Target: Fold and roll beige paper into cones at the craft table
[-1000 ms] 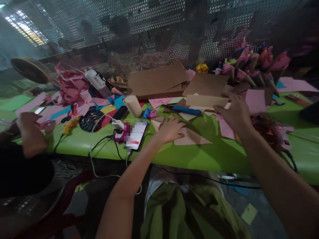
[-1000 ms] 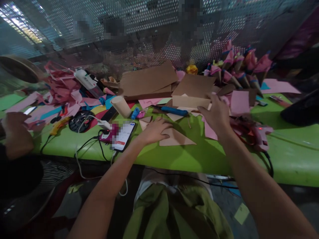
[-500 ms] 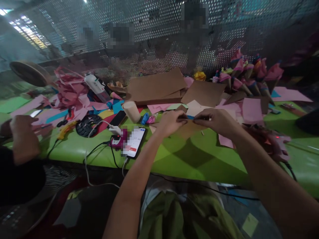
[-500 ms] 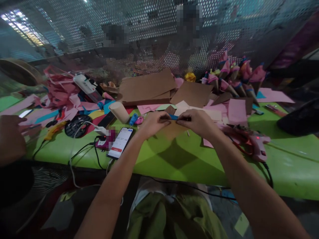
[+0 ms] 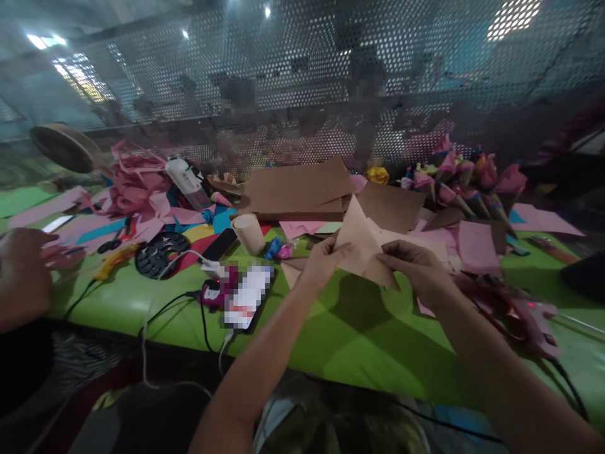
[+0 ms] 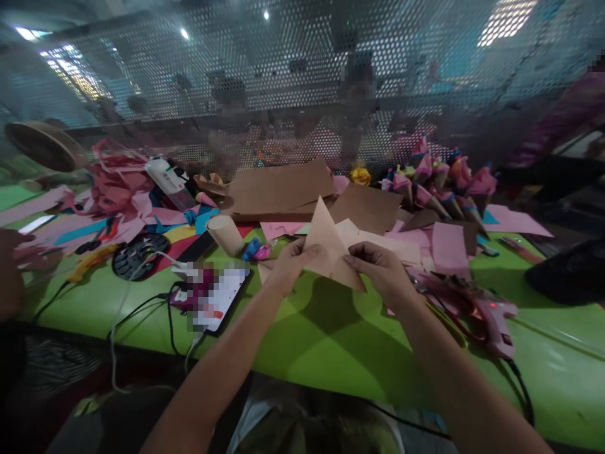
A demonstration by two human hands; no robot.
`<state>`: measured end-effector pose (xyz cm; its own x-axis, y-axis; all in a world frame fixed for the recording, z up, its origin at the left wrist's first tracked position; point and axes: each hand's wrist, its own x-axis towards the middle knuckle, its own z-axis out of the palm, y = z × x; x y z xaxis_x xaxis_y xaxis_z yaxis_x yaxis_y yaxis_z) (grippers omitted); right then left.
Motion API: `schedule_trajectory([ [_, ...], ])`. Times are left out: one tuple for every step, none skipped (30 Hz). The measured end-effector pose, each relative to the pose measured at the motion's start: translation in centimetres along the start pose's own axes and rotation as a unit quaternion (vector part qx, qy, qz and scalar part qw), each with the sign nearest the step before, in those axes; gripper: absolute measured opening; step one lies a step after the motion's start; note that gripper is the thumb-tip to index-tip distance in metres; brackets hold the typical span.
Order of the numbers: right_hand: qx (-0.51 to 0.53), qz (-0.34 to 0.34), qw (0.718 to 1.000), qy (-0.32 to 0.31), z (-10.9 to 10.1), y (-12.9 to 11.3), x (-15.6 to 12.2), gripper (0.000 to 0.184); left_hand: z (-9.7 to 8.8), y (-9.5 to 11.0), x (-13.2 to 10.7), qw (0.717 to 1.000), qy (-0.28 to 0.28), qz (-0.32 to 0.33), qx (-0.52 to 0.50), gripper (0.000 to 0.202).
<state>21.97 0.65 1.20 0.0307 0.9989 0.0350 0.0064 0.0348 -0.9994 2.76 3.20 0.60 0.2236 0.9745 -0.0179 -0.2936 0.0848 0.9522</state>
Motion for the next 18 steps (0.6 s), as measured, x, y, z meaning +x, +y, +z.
schedule_trajectory([
  [0.005, 0.008, 1.0, -0.005, 0.2, -0.1, -0.1, 0.05, -0.1, -0.2, 0.0, 1.0, 0.0, -0.007, 0.003, 0.046],
  [0.008, 0.012, 1.0, -0.011, 0.4, -0.1, -0.3, 0.05, -0.1, -0.4, -0.1, 1.0, -0.001, -0.01, 0.012, 0.045],
  [0.008, 0.011, 1.0, -0.016, 0.6, -0.2, -0.4, 0.05, -0.1, -0.6, -0.1, 1.0, -0.005, -0.012, 0.025, 0.043],
  [0.004, 0.01, 1.0, -0.021, 0.7, -0.2, -0.4, 0.05, -0.1, -0.7, -0.1, 0.999, -0.014, -0.014, 0.04, 0.042],
  [-0.003, 0.01, 1.0, -0.021, 0.7, -0.2, -0.5, 0.05, -0.1, -0.8, -0.1, 0.998, -0.028, -0.017, 0.054, 0.04],
  [-0.013, 0.01, 1.0, -0.015, 0.7, -0.2, -0.5, 0.05, -0.1, -0.8, -0.2, 0.997, -0.043, -0.02, 0.067, 0.038],
  [-0.024, 0.01, 1.0, -0.006, 0.7, -0.1, -0.5, 0.05, 0.0, -0.8, -0.3, 0.995, -0.059, -0.026, 0.078, 0.036],
  [-0.035, 0.009, 0.999, 0.004, 0.6, -0.1, -0.5, 0.05, 0.0, -0.7, -0.3, 0.993, -0.075, -0.034, 0.088, 0.034],
  [-0.043, 0.005, 0.999, 0.012, 0.6, -0.1, -0.5, 0.05, 0.1, -0.6, -0.4, 0.99, -0.088, -0.043, 0.097, 0.033],
  [-0.049, 0.0, 0.999, 0.016, 0.5, -0.1, -0.5, 0.049, 0.1, -0.4, -0.5, 0.988, -0.096, -0.051, 0.106, 0.033],
  [-0.053, -0.006, 0.998, 0.017, 0.5, -0.1, -0.5, 0.049, 0.1, -0.2, -0.6, 0.987, -0.101, -0.058, 0.112, 0.033],
  [-0.057, -0.012, 0.998, 0.016, 0.4, -0.1, -0.5, 0.049, 0.1, -0.1, -0.7, 0.986, -0.105, -0.063, 0.115, 0.034],
  [-0.059, -0.017, 0.998, 0.016, 0.4, -0.1, -0.5, 0.048, 0.1, 0.1, -0.8, 0.985, -0.107, -0.066, 0.116, 0.036],
  [-0.059, -0.021, 0.998, 0.019, 0.4, -0.1, -0.6, 0.047, 0.0, 0.2, -0.8, 0.985, -0.107, -0.068, 0.115, 0.037],
  [-0.056, -0.023, 0.998, 0.024, 0.4, -0.1, -0.6, 0.047, -0.1, 0.3, -0.8, 0.985, -0.106, -0.067, 0.117, 0.038],
  [-0.05, -0.024, 0.998, 0.03, 0.3, -0.1, -0.6, 0.046, -0.1, 0.3, -0.8, 0.985, -0.102, -0.065, 0.124, 0.038],
  [-0.041, -0.023, 0.998, 0.039, 0.2, 0.0, -0.6, 0.045, -0.2, 0.3, -0.8, 0.985, -0.091, -0.061, 0.135, 0.038],
  [-0.031, -0.022, 0.998, 0.049, 0.1, 0.1, -0.5, 0.044, -0.4, 0.3, -0.7, 0.984, -0.072, -0.055, 0.151, 0.037],
])
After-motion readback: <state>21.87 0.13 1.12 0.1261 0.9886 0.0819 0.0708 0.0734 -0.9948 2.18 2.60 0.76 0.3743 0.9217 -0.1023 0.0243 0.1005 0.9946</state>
